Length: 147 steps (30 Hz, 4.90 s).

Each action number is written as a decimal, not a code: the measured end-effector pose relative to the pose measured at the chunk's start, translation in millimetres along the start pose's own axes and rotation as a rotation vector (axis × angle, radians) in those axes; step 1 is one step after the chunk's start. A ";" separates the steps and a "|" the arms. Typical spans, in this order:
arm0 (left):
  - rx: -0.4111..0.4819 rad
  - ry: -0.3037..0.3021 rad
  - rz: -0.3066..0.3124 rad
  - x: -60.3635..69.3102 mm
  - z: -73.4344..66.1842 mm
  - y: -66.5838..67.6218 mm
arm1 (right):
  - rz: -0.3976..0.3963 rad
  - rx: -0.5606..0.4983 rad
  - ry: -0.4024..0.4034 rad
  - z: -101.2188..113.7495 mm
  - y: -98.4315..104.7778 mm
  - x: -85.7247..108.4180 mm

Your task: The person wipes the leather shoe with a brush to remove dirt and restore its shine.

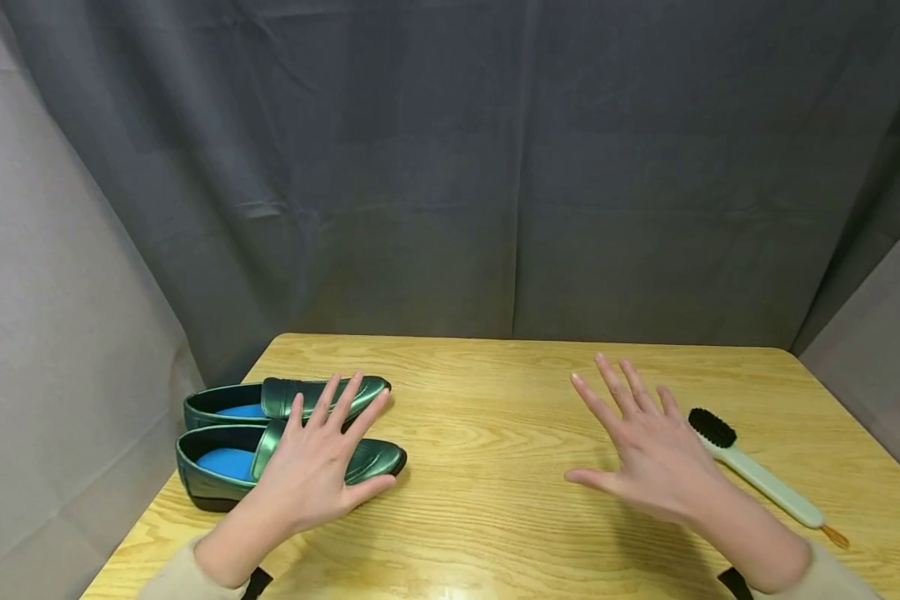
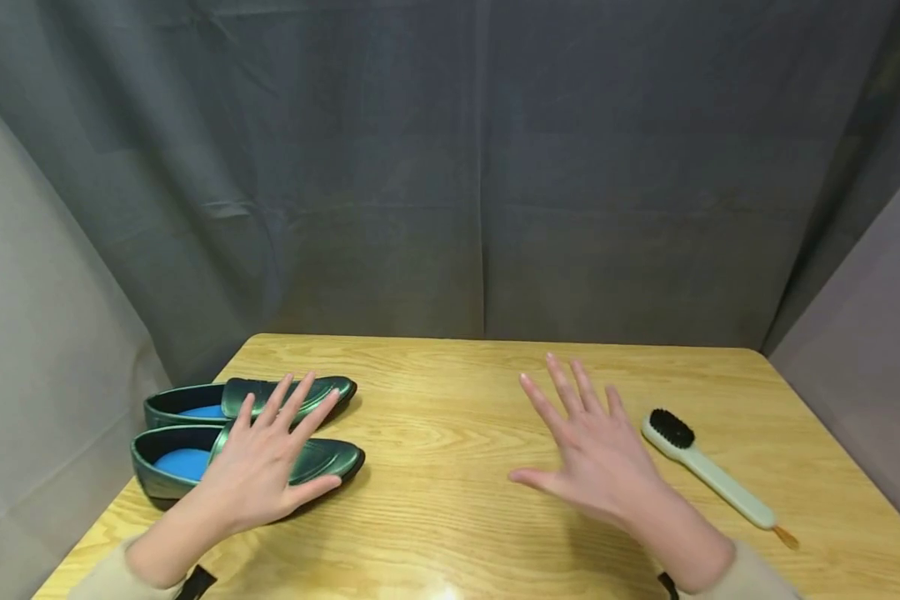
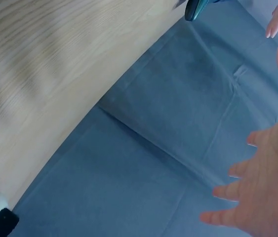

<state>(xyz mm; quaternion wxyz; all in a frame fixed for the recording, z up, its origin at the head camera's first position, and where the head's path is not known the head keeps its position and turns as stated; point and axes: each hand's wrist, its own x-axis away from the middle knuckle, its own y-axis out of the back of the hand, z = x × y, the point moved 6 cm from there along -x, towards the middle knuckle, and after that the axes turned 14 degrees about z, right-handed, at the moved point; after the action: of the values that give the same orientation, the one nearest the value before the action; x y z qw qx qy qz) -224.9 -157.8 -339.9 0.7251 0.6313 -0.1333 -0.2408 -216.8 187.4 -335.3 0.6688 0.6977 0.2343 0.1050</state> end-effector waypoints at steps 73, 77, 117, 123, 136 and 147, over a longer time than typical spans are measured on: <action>0.151 0.205 -0.005 99.2 162.2 -63.1 | 0.154 -0.107 0.262 86.7 -46.4 -76.1; 0.224 0.214 0.053 100.6 171.6 -68.3 | 0.172 -0.102 0.276 90.3 -46.9 -78.1; 0.445 0.176 -0.094 112.4 192.5 -80.5 | 0.182 -0.089 0.379 115.6 -56.8 -92.4; 0.469 0.237 -0.093 119.2 192.0 -78.0 | 0.147 -0.079 0.414 117.4 -56.0 -93.9; 0.432 0.182 -0.147 115.6 181.4 -62.9 | 0.159 -0.098 0.402 110.7 -51.4 -95.2; 0.332 0.070 -0.253 106.6 161.3 -49.7 | 0.142 -0.147 0.373 87.9 -41.2 -87.3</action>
<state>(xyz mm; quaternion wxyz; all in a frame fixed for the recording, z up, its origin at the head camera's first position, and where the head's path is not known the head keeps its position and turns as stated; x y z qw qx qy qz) -223.7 -354.6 -373.3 0.5794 0.7618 -0.0654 -0.2824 -259.8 68.7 -368.6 0.6536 0.6304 0.2960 0.2962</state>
